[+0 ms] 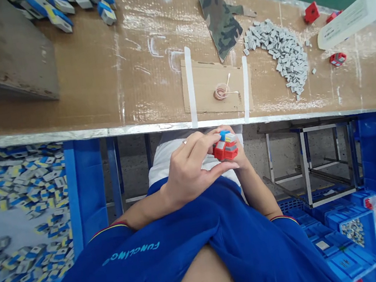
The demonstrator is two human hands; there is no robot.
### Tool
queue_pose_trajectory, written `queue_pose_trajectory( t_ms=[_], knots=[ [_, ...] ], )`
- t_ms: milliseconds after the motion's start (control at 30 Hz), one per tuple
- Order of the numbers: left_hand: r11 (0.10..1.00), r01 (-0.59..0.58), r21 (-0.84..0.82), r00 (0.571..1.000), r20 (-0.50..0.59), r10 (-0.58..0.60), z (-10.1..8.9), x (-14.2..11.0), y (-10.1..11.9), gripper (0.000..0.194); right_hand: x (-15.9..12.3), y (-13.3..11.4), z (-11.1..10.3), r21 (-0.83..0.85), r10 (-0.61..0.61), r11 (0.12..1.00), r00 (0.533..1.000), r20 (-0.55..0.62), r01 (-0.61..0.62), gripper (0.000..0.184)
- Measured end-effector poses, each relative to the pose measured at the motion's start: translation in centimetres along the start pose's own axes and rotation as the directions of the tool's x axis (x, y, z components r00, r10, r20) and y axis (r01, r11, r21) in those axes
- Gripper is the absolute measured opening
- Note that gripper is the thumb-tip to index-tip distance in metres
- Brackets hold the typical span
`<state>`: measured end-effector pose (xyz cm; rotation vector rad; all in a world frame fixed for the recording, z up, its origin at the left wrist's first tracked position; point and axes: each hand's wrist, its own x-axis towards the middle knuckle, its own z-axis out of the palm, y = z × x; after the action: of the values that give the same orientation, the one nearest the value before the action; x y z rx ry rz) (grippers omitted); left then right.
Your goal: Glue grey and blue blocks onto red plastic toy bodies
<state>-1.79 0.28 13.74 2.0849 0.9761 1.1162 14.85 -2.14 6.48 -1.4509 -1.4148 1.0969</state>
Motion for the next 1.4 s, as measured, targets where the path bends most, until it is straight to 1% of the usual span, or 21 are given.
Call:
queue_pose_trajectory(
  t_ms=[67, 100, 167, 200, 267, 333, 400, 500, 600, 733, 833, 900, 967, 1000, 1067, 1100, 1167, 1233, 1267, 1333, 1400],
  knots=[
    [0.994, 0.056, -0.098, 0.998, 0.011, -0.055, -0.3, 0.2, -0.4, 0.057, 0.2, -1.6, -1.1, 0.034, -0.025, 0.999, 0.999, -0.038, 0.026, 0.081],
    [0.982, 0.106, -0.158, 0.994, 0.023, -0.104, -0.4, 0.3, -0.7, 0.059, 0.3, -2.7, -1.6, 0.032, -0.043, 0.998, 0.997, -0.058, 0.045, 0.071],
    [0.919, 0.239, -0.314, 0.971, 0.076, -0.227, -0.5, 0.6, -1.4, 0.06, 0.3, -5.2, -2.6, -0.051, -0.099, 0.994, 0.99, -0.105, 0.094, 0.053],
    [0.859, 0.309, -0.409, 0.951, 0.116, -0.287, -0.5, 0.7, -1.8, 0.06, 0.3, -6.4, -2.9, -0.127, -0.143, 0.984, 0.982, -0.124, 0.128, 0.048],
    [0.688, 0.42, -0.592, 0.906, 0.236, -0.351, -0.3, 1.0, -2.4, 0.057, 0.3, -8.4, -3.3, -0.281, -0.222, 0.943, 0.967, -0.126, 0.18, 0.043],
    [0.525, 0.48, -0.703, 0.876, 0.346, -0.337, -0.2, 1.1, -2.8, 0.053, 0.4, -9.9, -3.5, -0.375, -0.279, 0.9, 0.955, -0.102, 0.223, 0.043],
    [0.442, 0.502, -0.743, 0.863, 0.396, -0.315, -0.4, 1.4, -3.0, 0.048, 0.6, -10.8, -3.4, -0.398, -0.324, 0.878, 0.942, -0.082, 0.268, 0.044],
    [0.421, 0.494, -0.761, 0.867, 0.392, -0.308, -1.3, 2.0, -2.7, 0.047, 1.0, -11.3, -3.4, -0.368, -0.361, 0.875, 0.93, -0.066, 0.314, 0.044],
    [0.462, 0.495, -0.736, 0.868, 0.394, -0.302, -2.4, 3.0, -2.0, 0.048, 1.6, -11.3, -3.3, -0.309, -0.357, 0.895, 0.932, -0.058, 0.323, 0.044],
    [0.54, 0.533, -0.651, 0.845, 0.382, -0.374, -3.7, 4.4, -1.1, 0.043, 2.6, -11.4, -3.5, -0.228, -0.342, 0.92, 0.937, -0.068, 0.319, 0.044],
    [0.532, 0.569, -0.627, 0.82, 0.383, -0.425, -4.8, 6.4, -2.0, 0.042, 3.6, -10.7, -4.6, -0.177, -0.323, 0.936, 0.943, -0.082, 0.305, 0.051],
    [0.518, 0.591, -0.619, 0.799, 0.364, -0.478, -5.4, 9.4, -4.1, 0.045, 4.5, -9.1, -6.0, -0.176, -0.278, 0.953, 0.944, -0.177, 0.248, 0.05],
    [0.539, 0.602, -0.59, 0.784, 0.306, -0.54, -5.4, 14.3, -7.2, 0.048, 5.6, -6.5, -7.6, -0.187, -0.199, 0.972, 0.924, -0.328, 0.143, 0.041],
    [0.572, 0.599, -0.56, 0.783, 0.262, -0.565, -5.3, 17.5, -8.9, 0.048, 6.2, -4.9, -8.4, -0.185, -0.154, 0.979, 0.906, -0.395, 0.086, 0.039],
    [0.636, 0.622, -0.457, 0.765, 0.181, -0.618, -4.4, 24.8, -12.2, 0.043, 7.1, -1.8, -9.5, -0.157, -0.078, 0.988, 0.846, -0.528, -0.008, 0.042],
    [0.656, 0.621, -0.428, 0.767, 0.159, -0.622, -3.7, 28.6, -13.5, 0.039, 7.5, -0.4, -9.9, -0.137, -0.038, 0.989, 0.822, -0.568, -0.049, 0.044],
    [0.693, 0.61, -0.385, 0.778, 0.127, -0.615, -2.2, 35.5, -15.5, 0.035, 7.7, 1.8, -10.1, -0.107, 0.013, 0.99, 0.798, -0.602, -0.097, 0.047],
    [0.734, 0.583, -0.35, 0.806, 0.134, -0.577, -0.7, 40.7, -16.2, 0.033, 7.6, 3.0, -9.8, -0.128, 0.017, 0.985, 0.803, -0.595, -0.116, 0.045],
    [0.758, 0.557, -0.341, 0.827, 0.145, -0.542, -0.1, 42.5, -16.1, 0.033, 7.5, 3.2, -9.7, -0.146, 0.012, 0.982, 0.809, -0.588, -0.121, 0.042],
    [0.803, 0.495, -0.333, 0.869, 0.178, -0.462, 0.8, 44.8, -15.4, 0.038, 7.4, 3.4, -9.3, -0.183, 0.005, 0.973, 0.811, -0.584, -0.138, 0.039],
    [0.837, 0.435, -0.332, 0.899, 0.211, -0.384, 1.2, 45.6, -14.3, 0.038, 7.6, 3.4, -9.0, -0.209, -0.007, 0.967, 0.804, -0.595, -0.146, 0.038]
  ],
)
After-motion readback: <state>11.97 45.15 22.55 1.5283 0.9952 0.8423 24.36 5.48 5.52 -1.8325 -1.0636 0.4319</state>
